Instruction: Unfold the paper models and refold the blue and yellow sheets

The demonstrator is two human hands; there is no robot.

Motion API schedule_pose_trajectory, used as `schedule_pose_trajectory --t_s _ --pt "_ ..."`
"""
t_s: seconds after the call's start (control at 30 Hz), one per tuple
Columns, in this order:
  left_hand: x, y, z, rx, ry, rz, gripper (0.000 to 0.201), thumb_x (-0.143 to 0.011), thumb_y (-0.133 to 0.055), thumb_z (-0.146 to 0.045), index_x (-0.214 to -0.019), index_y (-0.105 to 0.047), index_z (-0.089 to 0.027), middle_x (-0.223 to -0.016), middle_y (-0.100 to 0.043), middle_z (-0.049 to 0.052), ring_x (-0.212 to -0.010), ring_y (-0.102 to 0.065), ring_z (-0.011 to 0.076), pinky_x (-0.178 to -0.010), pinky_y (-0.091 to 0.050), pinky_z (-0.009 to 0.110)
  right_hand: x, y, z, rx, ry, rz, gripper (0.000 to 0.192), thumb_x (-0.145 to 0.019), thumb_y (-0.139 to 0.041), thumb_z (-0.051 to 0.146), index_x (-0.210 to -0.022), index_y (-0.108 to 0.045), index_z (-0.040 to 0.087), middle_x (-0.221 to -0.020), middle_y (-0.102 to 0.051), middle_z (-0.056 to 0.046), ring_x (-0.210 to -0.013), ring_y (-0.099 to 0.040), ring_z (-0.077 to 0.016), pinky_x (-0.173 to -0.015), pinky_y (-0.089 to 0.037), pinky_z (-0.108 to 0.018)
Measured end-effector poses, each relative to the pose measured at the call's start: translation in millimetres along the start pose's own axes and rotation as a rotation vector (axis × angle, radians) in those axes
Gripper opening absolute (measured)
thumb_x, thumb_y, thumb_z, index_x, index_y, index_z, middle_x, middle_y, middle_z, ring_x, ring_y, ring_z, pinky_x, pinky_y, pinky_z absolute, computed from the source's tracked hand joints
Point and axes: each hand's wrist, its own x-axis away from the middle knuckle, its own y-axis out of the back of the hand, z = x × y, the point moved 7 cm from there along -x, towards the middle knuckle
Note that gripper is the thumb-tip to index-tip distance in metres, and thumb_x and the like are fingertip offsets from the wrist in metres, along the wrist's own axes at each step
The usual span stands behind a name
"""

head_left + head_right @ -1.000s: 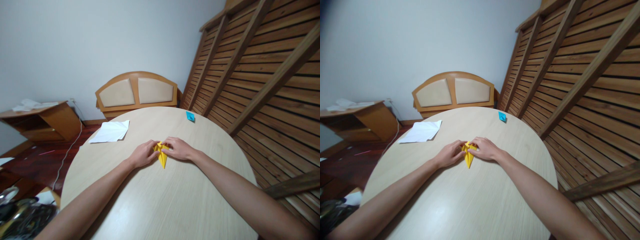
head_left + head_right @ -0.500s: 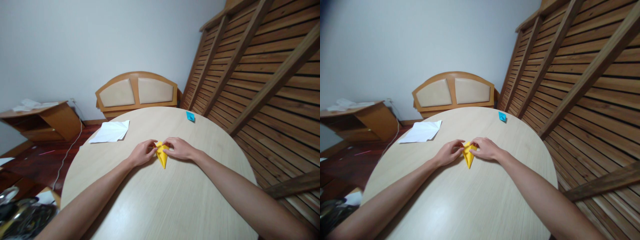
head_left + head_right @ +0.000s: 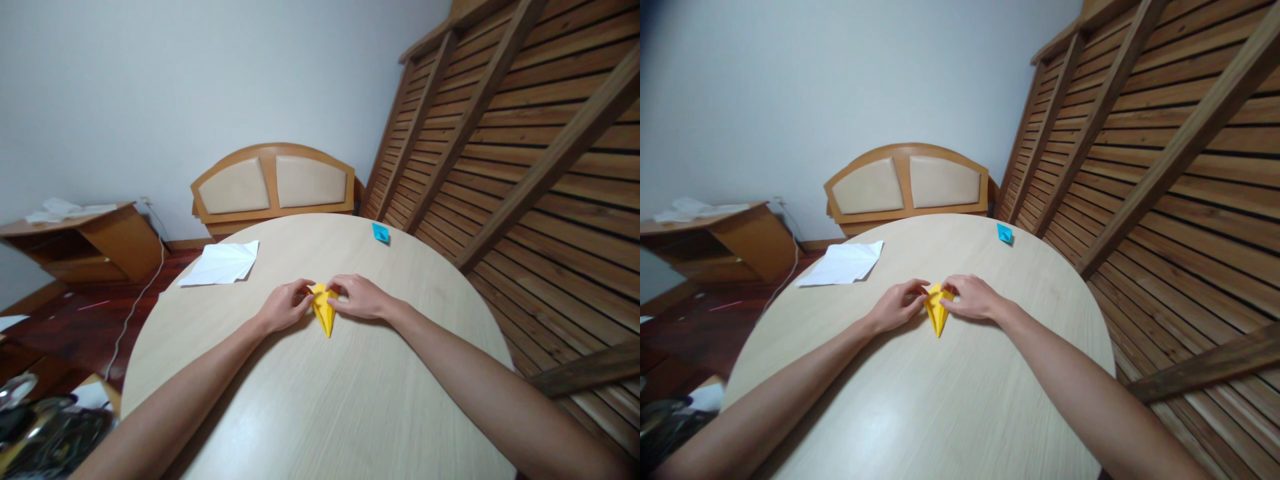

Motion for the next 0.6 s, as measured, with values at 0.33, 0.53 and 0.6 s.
schedule_pose_trajectory --t_s 0.33,0.53,0.6 --pt "-2.0 -4.1 11.6 0.127 0.107 -0.061 0.032 -0.089 -0.057 -0.030 -0.117 -0.061 -0.016 -0.095 -0.076 0.009 -0.078 -0.070 0.0185 -0.072 -0.053 0.030 0.0 0.2 3.5 0.064 0.044 0.006 0.022 -0.083 -0.063 0.026 -0.102 -0.069 0.018 -0.091 -0.071 -0.005 -0.079 -0.061 -0.0177 -0.077 -0.042 -0.030" --pt "-1.8 -4.2 12.0 0.126 0.112 -0.038 0.032 -0.088 -0.054 -0.024 -0.117 -0.061 -0.015 -0.092 -0.075 0.008 -0.078 -0.069 0.0180 -0.071 -0.053 0.029 1.8 0.4 0.9 0.083 0.043 0.027 0.024 -0.078 -0.062 0.019 -0.100 -0.070 0.019 -0.094 -0.072 -0.005 -0.079 -0.062 -0.0176 -0.077 -0.043 -0.029" --pt "-1.8 -4.4 12.2 0.116 0.109 -0.029 0.028 -0.087 -0.053 -0.022 -0.112 -0.063 -0.015 -0.090 -0.075 0.008 -0.077 -0.069 0.0179 -0.070 -0.052 0.029 2.3 0.2 -0.1 0.083 0.043 0.037 0.023 -0.077 -0.061 0.017 -0.098 -0.070 0.018 -0.096 -0.073 -0.006 -0.083 -0.063 -0.0187 -0.079 -0.043 -0.029"
